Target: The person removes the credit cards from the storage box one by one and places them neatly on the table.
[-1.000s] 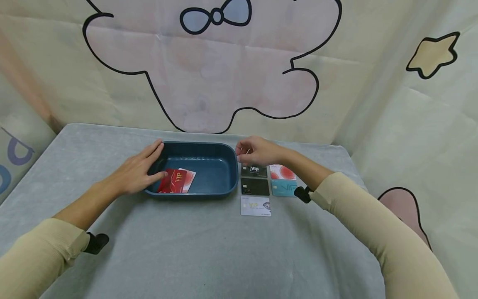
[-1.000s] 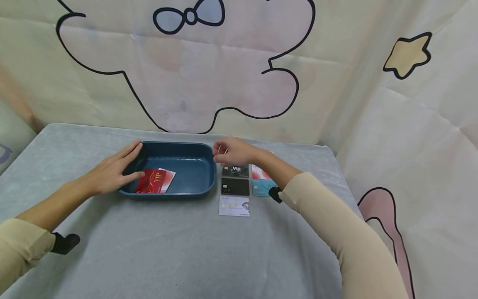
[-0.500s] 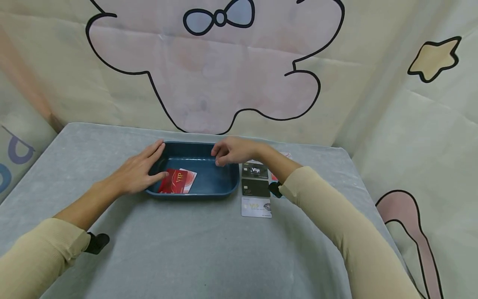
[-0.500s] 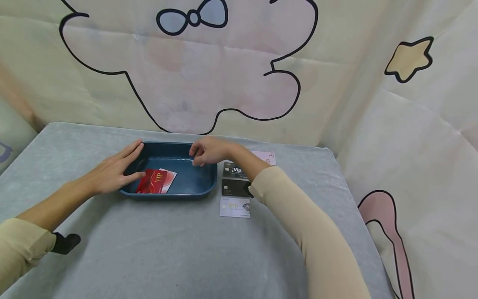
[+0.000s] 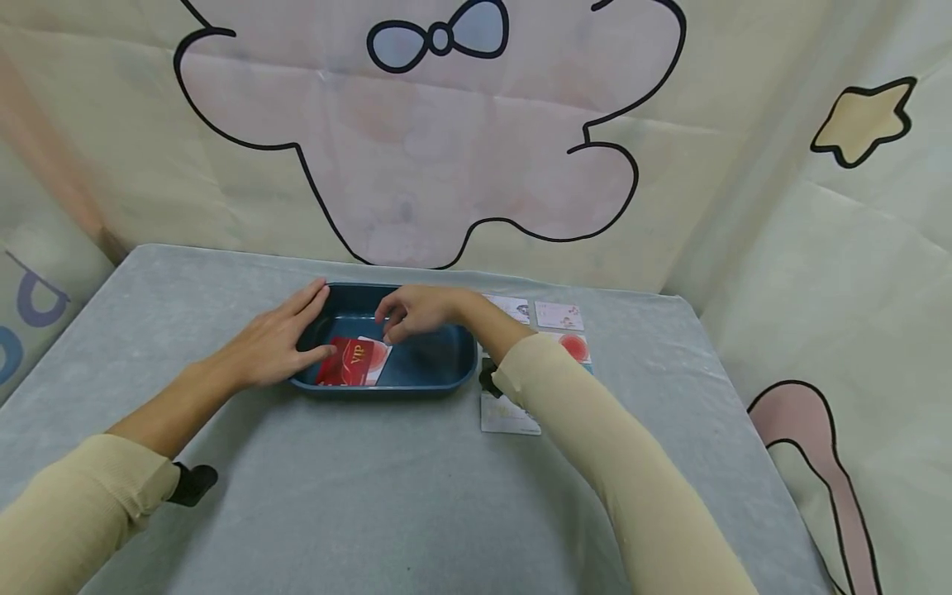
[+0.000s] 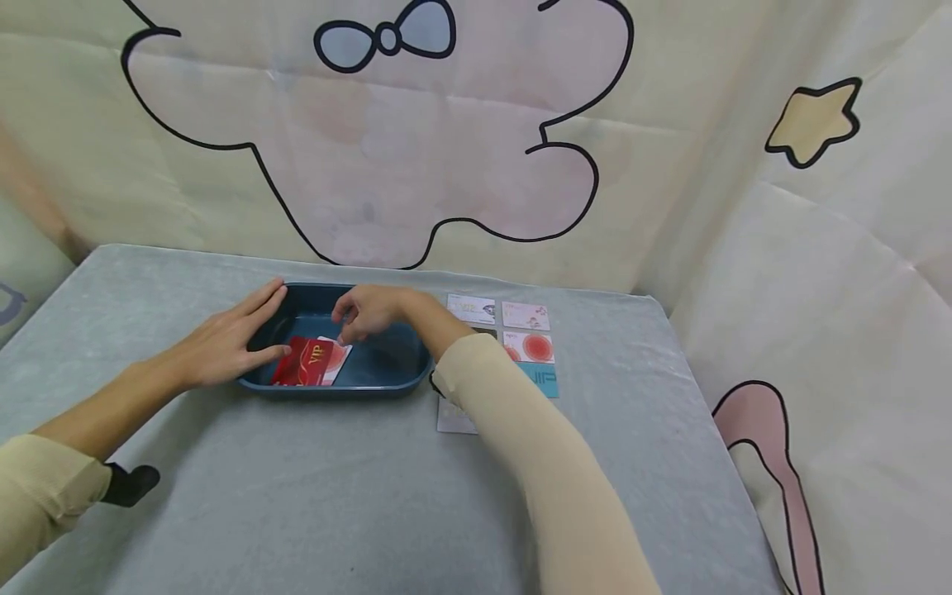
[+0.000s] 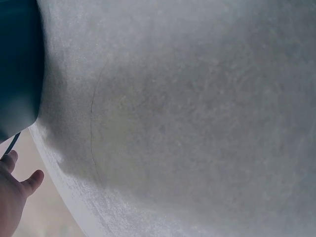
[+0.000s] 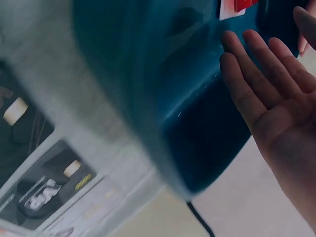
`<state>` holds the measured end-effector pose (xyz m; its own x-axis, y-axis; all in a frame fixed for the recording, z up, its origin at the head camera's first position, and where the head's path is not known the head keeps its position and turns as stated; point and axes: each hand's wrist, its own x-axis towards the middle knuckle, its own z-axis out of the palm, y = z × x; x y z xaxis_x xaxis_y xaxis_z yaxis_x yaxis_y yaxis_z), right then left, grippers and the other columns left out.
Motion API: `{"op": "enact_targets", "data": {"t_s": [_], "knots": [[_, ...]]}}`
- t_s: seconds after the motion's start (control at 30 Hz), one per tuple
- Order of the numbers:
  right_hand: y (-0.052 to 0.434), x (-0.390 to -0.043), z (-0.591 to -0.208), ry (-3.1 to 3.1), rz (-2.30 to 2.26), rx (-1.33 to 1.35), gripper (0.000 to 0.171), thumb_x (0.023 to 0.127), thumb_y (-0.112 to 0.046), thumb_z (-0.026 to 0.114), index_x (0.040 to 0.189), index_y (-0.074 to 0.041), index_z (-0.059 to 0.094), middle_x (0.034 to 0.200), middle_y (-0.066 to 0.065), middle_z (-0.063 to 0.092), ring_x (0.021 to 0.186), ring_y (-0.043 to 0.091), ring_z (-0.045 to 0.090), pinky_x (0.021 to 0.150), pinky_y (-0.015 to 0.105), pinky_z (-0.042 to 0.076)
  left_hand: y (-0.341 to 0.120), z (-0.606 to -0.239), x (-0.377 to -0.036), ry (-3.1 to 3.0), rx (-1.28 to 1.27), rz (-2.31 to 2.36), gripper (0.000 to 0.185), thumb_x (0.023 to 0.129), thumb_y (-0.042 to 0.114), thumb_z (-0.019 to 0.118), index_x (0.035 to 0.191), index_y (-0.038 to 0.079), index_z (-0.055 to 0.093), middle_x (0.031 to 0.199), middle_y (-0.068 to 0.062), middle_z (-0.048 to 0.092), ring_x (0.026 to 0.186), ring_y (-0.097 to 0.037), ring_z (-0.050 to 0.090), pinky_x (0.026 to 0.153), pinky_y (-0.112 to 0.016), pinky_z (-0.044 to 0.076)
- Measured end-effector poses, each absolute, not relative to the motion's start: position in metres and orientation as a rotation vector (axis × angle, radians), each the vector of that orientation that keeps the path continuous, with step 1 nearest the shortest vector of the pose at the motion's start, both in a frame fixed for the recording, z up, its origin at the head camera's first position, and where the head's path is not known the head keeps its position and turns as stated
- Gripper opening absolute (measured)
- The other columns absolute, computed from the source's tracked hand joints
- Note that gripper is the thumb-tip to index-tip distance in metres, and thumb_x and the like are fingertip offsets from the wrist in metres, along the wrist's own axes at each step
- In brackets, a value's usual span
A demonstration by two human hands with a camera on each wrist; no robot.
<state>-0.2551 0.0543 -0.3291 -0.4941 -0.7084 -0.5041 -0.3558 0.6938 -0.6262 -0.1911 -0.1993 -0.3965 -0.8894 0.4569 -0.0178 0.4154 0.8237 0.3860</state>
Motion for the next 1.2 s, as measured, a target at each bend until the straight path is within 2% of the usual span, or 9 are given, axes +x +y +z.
{"op": "enact_targets", "data": {"t_s": [0.5,0.7,0.97,1.2], "knots": [[0.018,-0.254,-0.343,2.098,-0.495,-0.813,0.05,0.097,-0.007,0.062,0.144,-0.004,0.046,0.14,0.014,0.055,0.121,0.018,0.055,0.1,0.028,0.047,-0.2,-0.401,-0.193,2.897,0.743,0.58,0.094,0.093,0.047,0.061,0.158,0.0,0.013,0.166,-0.017,0.007,0.147,-0.043,0.021,0.106,-0.07,0.031],[0.013,-0.252,-0.345,2.105,-0.5,-0.785,0.05,0.097,-0.007,0.062,0.144,-0.002,0.047,0.138,0.013,0.057,0.117,0.016,0.058,0.098,0.025,0.049,-0.2,-0.398,-0.193,2.904,0.746,0.583,0.091,0.094,0.045,0.059,0.158,-0.001,0.012,0.166,-0.018,0.007,0.146,-0.043,0.021,0.106,-0.07,0.031],[0.009,-0.249,-0.347,2.122,-0.508,-0.778,0.05,0.095,-0.006,0.064,0.143,-0.002,0.049,0.137,0.012,0.059,0.12,0.017,0.057,0.101,0.026,0.047,-0.199,-0.397,-0.192,2.902,0.763,0.585,0.091,0.094,0.044,0.06,0.158,-0.001,0.013,0.165,-0.019,0.008,0.147,-0.043,0.022,0.108,-0.069,0.029],[0.008,-0.25,-0.351,2.113,-0.529,-0.798,0.049,0.095,-0.006,0.064,0.142,-0.001,0.05,0.134,0.011,0.059,0.117,0.016,0.057,0.095,0.025,0.05,-0.2,-0.398,-0.192,2.899,0.774,0.595,0.091,0.094,0.044,0.06,0.158,-0.002,0.013,0.165,-0.019,0.008,0.147,-0.042,0.021,0.108,-0.069,0.029]]}}
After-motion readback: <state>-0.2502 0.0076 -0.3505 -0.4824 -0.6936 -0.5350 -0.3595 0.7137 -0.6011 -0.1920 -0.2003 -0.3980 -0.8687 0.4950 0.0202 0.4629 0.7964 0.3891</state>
